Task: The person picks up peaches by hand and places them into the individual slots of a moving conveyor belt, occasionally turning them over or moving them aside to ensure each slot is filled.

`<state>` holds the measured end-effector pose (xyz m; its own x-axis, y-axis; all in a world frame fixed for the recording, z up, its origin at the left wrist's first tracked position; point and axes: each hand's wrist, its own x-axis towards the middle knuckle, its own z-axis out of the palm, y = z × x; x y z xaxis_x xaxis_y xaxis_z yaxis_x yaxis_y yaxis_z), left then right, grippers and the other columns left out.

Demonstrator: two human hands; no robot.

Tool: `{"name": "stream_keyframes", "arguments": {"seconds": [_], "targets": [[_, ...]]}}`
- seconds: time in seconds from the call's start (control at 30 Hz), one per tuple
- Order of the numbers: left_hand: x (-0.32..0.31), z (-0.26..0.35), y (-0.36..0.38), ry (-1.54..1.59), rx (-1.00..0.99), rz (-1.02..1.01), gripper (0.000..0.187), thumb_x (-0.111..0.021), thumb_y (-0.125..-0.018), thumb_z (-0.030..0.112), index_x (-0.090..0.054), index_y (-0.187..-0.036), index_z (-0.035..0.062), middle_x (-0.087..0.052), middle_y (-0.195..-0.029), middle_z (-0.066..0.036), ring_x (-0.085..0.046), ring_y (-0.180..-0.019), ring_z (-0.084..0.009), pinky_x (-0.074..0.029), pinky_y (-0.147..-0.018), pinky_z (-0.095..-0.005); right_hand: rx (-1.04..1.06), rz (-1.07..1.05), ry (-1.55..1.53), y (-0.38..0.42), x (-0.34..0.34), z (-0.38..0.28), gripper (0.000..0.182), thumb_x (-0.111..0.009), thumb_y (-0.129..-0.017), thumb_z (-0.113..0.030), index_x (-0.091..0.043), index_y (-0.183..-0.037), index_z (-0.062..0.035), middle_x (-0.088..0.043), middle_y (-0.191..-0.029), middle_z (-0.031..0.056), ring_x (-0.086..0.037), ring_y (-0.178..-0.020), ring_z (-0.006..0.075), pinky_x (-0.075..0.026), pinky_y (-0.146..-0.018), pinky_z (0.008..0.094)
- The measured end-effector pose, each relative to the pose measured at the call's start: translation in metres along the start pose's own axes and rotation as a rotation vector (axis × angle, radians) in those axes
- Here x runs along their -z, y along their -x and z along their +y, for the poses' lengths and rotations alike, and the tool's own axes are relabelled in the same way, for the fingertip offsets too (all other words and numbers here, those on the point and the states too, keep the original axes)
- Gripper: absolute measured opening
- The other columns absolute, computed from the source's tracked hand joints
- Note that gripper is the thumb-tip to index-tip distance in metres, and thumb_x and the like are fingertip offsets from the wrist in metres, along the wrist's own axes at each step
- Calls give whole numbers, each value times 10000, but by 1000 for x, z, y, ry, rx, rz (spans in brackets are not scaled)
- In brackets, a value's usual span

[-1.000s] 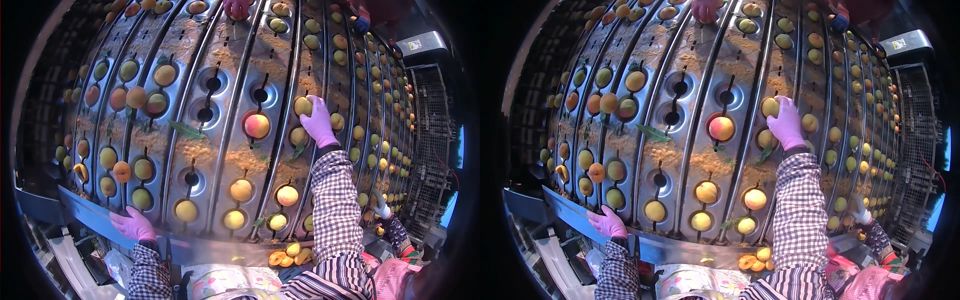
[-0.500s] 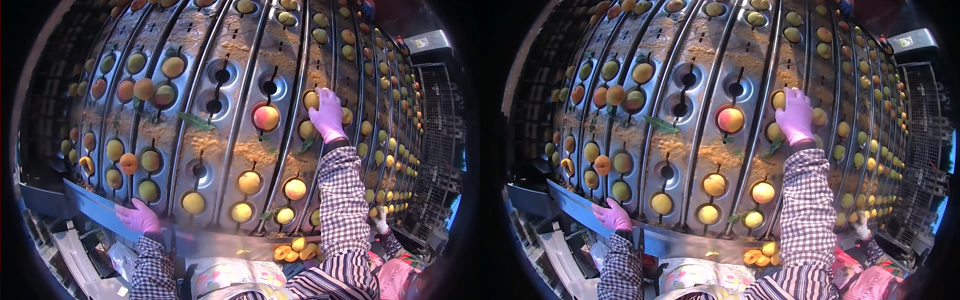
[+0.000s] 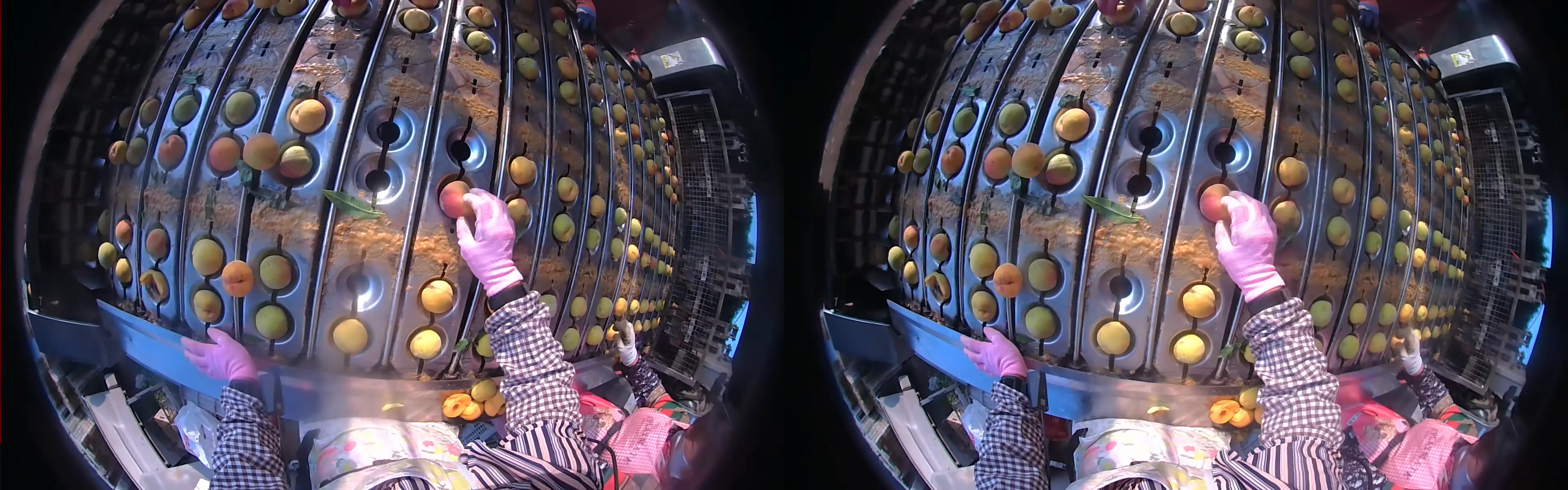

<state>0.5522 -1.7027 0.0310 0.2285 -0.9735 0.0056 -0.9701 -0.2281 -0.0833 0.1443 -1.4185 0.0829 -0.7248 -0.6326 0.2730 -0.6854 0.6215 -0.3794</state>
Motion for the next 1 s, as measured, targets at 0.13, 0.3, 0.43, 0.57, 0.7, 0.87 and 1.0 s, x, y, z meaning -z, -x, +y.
{"name": "stream_keyframes", "arguments": {"seconds": [0.13, 0.3, 0.43, 0.57, 0.7, 0.87, 1.0], "targets": [[2, -1, -28, 11, 5, -4, 750, -460, -1004, 502, -223, -1580, 84, -298, -1573, -280, -315, -1455, -406, -281, -1179, -488, -125, 41, -5, -6, -5, -2, 316, -741, -754, -32, -648, -1054, -70, -672, -1158, 113, -636, -1083, 322, -516, -953, 417], [1, -6, -51, -4, -15, -6, 755, -452, -1003, 515, -227, -1578, 79, -297, -1573, -286, -319, -1454, -409, -281, -1180, -483, -428, -84, 141, -29, -2, -33, 387, -789, -790, -224, -634, -1099, -50, -649, -1186, 140, -630, -1098, 334, -508, -965, 430], [9, 0, -58, -10, -32, 24, 729, -486, -1005, 459, -270, -1545, 20, -367, -1525, -291, -357, -1426, -421, -301, -1181, -492, -342, -112, 230, -20, -16, -25, 523, -800, -784, -256, -582, -1219, -61, -592, -1300, 146, -573, -1194, 344, -488, -997, 444], [13, 1, -57, -24, -5, -4, 748, -473, -1004, 487, -227, -1574, 71, -290, -1571, -274, -330, -1444, -408, -284, -1179, -479, -264, -110, 201, -10, -19, -12, 558, -798, -773, -209, -567, -1263, -74, -556, -1373, 136, -522, -1271, 344, -435, -1071, 438], [15, 3, -56, 28, 11, -20, 742, -472, -1004, 478, -226, -1571, 67, -285, -1570, -275, -319, -1448, -406, -280, -1181, -479, -263, -115, 346, -32, -10, -48, 560, -798, -763, -250, -600, -1259, -82, -557, -1373, 153, -486, -1302, 343, -389, -1104, 460], [19, 6, -55, 29, -7, 9, 733, -514, -989, 426, -250, -1552, 38, -315, -1544, -299, -329, -1440, -407, -289, -1182, -496, -6, -64, 137, -72, -47, -114, 580, -785, -768, -295, -605, -1271, -70, -610, -1315, 112, -478, -1310, 332, -371, -1088, 492], [19, 6, -55, 49, -10, 25, 727, -521, -984, 410, -257, -1551, 39, -310, -1548, -297, -327, -1438, -410, -284, -1181, -496, 139, -123, -27, -115, -86, -191, 599, -764, -757, -245, -585, -1310, -96, -599, -1320, 109, -482, -1300, 349, -378, -1062, 505]]}}
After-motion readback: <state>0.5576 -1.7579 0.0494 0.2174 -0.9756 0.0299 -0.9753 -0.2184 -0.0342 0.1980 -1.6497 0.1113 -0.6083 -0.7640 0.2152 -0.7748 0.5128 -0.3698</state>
